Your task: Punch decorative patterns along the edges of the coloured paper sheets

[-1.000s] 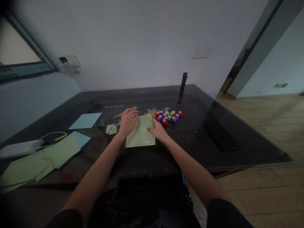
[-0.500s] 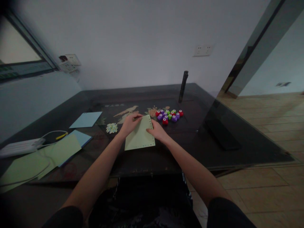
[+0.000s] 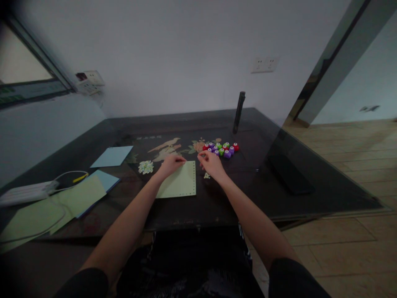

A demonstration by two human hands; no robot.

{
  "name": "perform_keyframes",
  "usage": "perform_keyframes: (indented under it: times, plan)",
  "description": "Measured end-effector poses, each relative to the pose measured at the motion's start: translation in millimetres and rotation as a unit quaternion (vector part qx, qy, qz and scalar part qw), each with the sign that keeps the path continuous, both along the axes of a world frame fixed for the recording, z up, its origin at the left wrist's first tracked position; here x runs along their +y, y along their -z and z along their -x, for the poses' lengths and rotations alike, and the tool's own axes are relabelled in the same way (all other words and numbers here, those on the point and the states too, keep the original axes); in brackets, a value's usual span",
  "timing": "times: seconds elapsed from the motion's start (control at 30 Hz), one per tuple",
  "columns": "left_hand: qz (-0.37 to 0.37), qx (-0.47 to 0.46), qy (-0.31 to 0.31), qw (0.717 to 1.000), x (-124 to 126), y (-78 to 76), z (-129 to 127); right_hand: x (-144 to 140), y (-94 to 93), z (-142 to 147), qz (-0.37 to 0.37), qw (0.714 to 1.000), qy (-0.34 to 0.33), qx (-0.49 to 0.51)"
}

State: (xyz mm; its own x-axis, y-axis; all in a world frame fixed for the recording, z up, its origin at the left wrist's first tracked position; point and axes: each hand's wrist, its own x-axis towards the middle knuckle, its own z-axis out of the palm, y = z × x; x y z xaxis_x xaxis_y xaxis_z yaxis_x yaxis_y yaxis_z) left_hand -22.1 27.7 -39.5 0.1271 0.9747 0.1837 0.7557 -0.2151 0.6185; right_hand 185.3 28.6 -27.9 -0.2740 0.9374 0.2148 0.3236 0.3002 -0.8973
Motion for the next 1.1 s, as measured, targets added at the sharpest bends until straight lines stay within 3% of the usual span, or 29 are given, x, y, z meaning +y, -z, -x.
perform_keyframes:
  times: [0.53,0.77,0.93,1.03,1.1]
  plan:
    - [-0.002,0.071,-0.031,0.997,-6.6,0.6,-0.9,-5.6,-4.5,1.6,-0.037,0.997,-0.01,-0.064]
    - [0.002,0.132,-0.041,0.99,-11.4,-4.5,-2.3,-23.6,-14.6,3.6,-0.035,0.997,-0.069,-0.011]
    - [-0.085,0.094,-0.017,0.992,-14.1,-8.7,-13.1,-10.0,-19.1,-32.7,-0.132,0.988,-0.064,-0.049]
    - [-0.092,0.024,0.064,0.993,-15.5,-15.8,-34.9,23.0,-12.0,-72.3,-0.227,0.964,0.013,-0.134]
    - [-0.106,0.037,0.117,0.987,-13.3,-21.5,-54.1,48.2,-3.7,-97.3,-0.271,0.938,0.063,-0.209]
